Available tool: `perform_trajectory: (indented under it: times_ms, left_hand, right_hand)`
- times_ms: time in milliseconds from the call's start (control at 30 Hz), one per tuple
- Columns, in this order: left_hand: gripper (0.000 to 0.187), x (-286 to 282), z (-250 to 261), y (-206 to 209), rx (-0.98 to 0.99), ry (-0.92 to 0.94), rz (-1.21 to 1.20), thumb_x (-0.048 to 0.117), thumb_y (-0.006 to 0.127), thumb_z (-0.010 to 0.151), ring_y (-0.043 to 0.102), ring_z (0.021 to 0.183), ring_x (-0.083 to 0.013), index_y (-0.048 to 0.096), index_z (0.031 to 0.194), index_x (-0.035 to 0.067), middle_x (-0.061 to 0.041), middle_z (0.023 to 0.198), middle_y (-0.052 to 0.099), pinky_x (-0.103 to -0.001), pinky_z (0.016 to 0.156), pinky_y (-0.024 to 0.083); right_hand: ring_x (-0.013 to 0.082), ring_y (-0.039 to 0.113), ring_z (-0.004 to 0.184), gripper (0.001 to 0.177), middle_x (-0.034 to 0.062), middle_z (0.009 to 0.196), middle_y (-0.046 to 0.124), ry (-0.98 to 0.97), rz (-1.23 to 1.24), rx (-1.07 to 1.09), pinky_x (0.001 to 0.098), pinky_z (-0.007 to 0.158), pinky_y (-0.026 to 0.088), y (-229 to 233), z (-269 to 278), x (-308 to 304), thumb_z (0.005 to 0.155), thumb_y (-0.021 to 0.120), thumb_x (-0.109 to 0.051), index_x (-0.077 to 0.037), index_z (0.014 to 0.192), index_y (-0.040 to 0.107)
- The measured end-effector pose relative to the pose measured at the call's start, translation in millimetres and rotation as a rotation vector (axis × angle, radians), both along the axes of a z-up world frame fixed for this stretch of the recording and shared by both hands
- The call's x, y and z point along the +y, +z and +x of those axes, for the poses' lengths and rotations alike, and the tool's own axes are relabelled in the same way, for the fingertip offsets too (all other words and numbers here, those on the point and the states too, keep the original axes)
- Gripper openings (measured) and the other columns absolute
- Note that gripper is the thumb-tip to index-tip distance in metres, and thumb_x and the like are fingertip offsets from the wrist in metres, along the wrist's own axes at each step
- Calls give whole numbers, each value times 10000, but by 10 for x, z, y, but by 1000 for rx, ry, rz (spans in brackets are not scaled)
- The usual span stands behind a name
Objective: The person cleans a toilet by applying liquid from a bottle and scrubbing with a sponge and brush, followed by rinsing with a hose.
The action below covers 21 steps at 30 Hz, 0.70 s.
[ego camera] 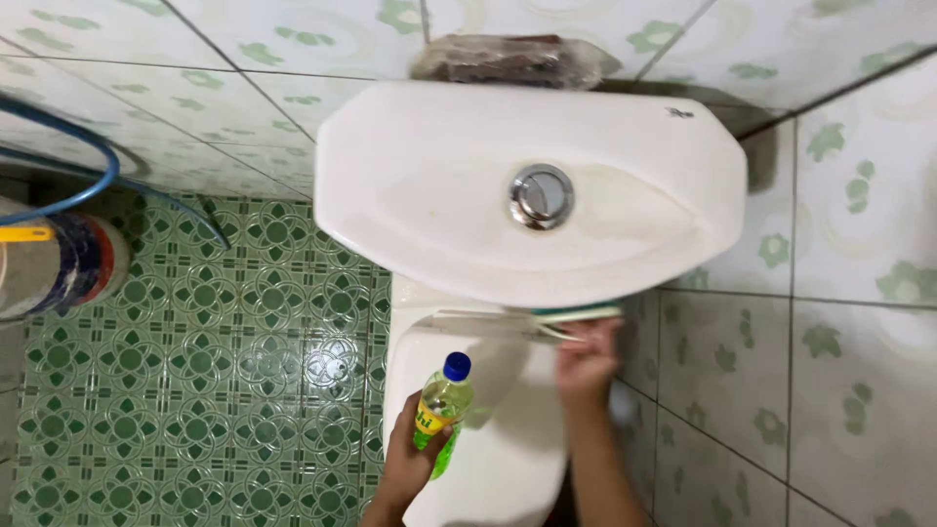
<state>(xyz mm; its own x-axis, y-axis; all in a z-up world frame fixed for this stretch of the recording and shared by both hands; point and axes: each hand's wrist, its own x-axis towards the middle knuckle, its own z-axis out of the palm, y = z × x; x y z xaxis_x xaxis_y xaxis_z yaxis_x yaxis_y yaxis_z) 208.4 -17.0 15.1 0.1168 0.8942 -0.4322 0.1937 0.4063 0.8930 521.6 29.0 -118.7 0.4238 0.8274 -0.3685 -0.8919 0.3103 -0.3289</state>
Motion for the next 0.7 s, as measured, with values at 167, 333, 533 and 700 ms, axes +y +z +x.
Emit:
perform_trajectory:
  times_ms: [167,333,533,700]
  left_hand:
    - [577,-73,11,-2,-39,14,-104,49,751,845,683,1081,-199,518,1372,91,-111,1165,726,-341,917,542]
    - [566,-146,-65,-50,-44,28,-127,42,741,860,678,1078,-182,511,1375,88,-98,1166,732,-330,908,545]
    - [562,-272,-123,-87,-118,57,-179,21,731,858,680,1078,-196,512,1373,73,-118,1161,729,-351,910,550]
    - [550,-263,-125,-112,-74,50,-148,30,726,857,696,1071,-196,525,1368,70,-108,1158,745,-351,902,559]
  right_hand:
    - [151,498,546,260,-1,644,482,67,-127,98,317,544,509,-549,-600,384,1081,563,-310,-164,872,514]
    - [103,482,565,128,-25,754,562,18,-127,-451,276,513,410,415,-114,485,962,576,-146,-121,1071,638]
    - [70,444,549,407,-53,670,487,-93,-178,-482,260,510,407,802,116,432,1091,514,-519,-136,993,609]
    - [117,474,517,411,-10,730,505,194,-609,45,285,463,422,-607,-729,481,1084,425,-539,-151,1041,555]
